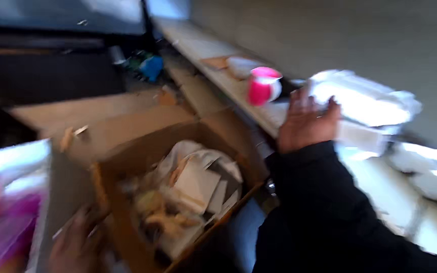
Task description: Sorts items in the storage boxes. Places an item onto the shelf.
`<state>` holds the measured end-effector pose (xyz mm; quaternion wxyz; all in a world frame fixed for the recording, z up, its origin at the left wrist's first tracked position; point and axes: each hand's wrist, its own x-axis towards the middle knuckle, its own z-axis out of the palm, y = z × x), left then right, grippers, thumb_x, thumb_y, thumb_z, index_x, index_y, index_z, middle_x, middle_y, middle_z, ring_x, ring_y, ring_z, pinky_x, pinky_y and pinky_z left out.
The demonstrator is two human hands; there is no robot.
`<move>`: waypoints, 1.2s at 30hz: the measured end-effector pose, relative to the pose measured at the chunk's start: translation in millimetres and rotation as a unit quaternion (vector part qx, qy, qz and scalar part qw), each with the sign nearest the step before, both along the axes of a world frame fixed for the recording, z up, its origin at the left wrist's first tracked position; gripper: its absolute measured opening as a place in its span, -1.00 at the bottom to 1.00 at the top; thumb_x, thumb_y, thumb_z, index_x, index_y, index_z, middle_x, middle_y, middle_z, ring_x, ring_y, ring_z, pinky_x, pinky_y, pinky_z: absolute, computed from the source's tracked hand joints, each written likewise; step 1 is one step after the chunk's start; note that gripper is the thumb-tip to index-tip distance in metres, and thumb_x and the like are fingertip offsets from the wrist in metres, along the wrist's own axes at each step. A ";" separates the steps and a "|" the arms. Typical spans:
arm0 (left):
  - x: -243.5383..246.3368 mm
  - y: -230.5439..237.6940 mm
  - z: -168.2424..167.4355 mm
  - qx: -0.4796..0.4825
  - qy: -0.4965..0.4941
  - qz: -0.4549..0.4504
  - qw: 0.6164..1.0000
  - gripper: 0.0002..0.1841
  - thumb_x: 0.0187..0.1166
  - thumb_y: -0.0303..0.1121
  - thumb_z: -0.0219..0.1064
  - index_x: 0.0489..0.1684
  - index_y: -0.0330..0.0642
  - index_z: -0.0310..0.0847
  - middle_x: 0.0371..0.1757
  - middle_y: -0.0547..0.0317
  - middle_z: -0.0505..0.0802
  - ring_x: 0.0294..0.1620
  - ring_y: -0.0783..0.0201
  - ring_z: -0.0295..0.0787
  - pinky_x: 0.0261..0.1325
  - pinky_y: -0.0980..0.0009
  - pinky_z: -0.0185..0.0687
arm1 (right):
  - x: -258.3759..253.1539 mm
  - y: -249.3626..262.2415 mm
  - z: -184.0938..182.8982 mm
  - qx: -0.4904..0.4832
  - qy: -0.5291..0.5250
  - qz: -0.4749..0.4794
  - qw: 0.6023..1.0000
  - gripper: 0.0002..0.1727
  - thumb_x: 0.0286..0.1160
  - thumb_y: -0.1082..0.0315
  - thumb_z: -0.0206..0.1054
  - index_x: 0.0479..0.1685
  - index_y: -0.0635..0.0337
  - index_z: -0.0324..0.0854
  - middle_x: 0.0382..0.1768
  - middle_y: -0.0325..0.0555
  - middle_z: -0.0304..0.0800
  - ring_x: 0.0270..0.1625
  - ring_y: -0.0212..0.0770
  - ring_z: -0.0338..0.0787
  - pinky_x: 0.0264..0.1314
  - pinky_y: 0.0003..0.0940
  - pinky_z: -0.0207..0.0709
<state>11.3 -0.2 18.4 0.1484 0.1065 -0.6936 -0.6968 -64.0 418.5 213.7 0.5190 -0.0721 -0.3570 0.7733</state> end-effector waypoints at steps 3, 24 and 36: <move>-0.6 -5.3 17.0 0.025 -0.032 0.065 0.997 -0.60 0.87 -0.14 0.00 0.44 -0.09 0.60 -0.27 0.32 0.85 -0.67 0.56 0.47 -0.71 0.66 0.27 | -9.6 -57.4 -38.8 0.259 -0.027 0.120 0.958 -0.64 0.90 0.23 -0.19 0.55 0.07 0.08 -0.11 -0.27 0.74 -0.24 -0.26 0.82 -0.14 -0.22 0.80; 71.3 -63.4 9.6 -0.006 -0.108 0.087 0.990 -0.63 0.84 -0.16 0.09 0.42 -0.01 0.69 -0.53 0.20 0.63 -0.77 0.41 0.21 -0.75 0.54 0.12 | -164.8 -234.5 -263.9 0.671 -0.379 0.474 0.427 -0.74 0.61 0.17 0.35 -0.09 0.20 0.79 -0.26 0.09 0.83 -0.24 0.08 0.82 -0.10 0.25 0.67; 57.3 -57.6 8.0 -0.001 -0.083 0.088 0.993 -0.64 0.82 -0.17 0.13 0.37 -0.05 0.71 -0.56 0.24 0.61 -0.77 0.42 0.22 -0.75 0.55 0.12 | -182.1 -183.5 -139.3 0.455 -0.391 0.551 0.580 -0.84 0.62 0.33 0.23 -0.04 0.20 0.62 -0.30 -0.07 0.78 -0.34 -0.20 0.80 -0.30 -0.19 0.75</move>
